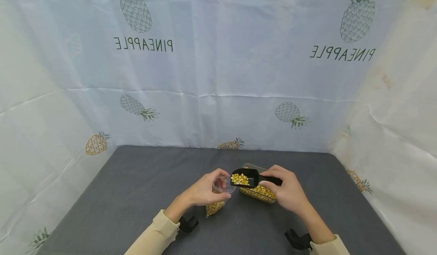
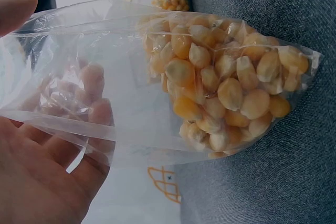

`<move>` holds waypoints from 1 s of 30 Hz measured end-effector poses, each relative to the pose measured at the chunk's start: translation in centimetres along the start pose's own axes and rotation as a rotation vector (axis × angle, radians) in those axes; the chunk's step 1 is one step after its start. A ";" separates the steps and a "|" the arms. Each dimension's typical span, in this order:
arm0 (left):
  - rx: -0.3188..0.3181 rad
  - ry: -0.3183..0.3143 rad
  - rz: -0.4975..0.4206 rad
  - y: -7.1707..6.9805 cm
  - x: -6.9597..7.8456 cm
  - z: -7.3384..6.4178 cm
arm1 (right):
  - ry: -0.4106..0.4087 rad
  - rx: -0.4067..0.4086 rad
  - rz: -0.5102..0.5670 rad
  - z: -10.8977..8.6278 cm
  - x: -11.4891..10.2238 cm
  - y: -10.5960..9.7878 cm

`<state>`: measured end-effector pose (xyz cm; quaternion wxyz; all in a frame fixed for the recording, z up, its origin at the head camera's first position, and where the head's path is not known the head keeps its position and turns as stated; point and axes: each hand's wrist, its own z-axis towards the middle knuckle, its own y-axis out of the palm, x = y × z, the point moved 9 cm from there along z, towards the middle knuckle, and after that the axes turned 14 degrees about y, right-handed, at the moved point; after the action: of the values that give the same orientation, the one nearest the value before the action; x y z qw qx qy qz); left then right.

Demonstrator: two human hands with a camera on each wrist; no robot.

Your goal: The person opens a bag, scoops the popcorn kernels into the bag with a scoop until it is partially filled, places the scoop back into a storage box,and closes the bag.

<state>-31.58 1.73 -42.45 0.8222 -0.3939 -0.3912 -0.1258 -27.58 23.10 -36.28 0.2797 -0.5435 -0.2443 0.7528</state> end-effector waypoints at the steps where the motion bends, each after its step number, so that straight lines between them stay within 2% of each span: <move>1: 0.000 -0.006 0.000 0.0 0.0 0.0 | -0.004 -0.007 0.001 0.0 -0.1 0.2; 14: -0.008 -0.024 0.011 0.1 -0.1 0.0 | -0.072 -0.070 0.010 0.6 -2.0 1.4; 24: -0.013 -0.033 0.021 0.1 -0.1 0.0 | -0.169 -0.085 -0.051 1.1 -3.7 1.6; 30: -0.011 -0.033 -0.013 0.2 -0.1 0.1 | -0.227 -0.088 -0.075 1.3 -4.6 1.7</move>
<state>-31.59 1.92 -42.67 0.8126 -0.3978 -0.4068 -0.1266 -27.91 18.61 -33.91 0.2540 -0.4569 -0.3275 0.7871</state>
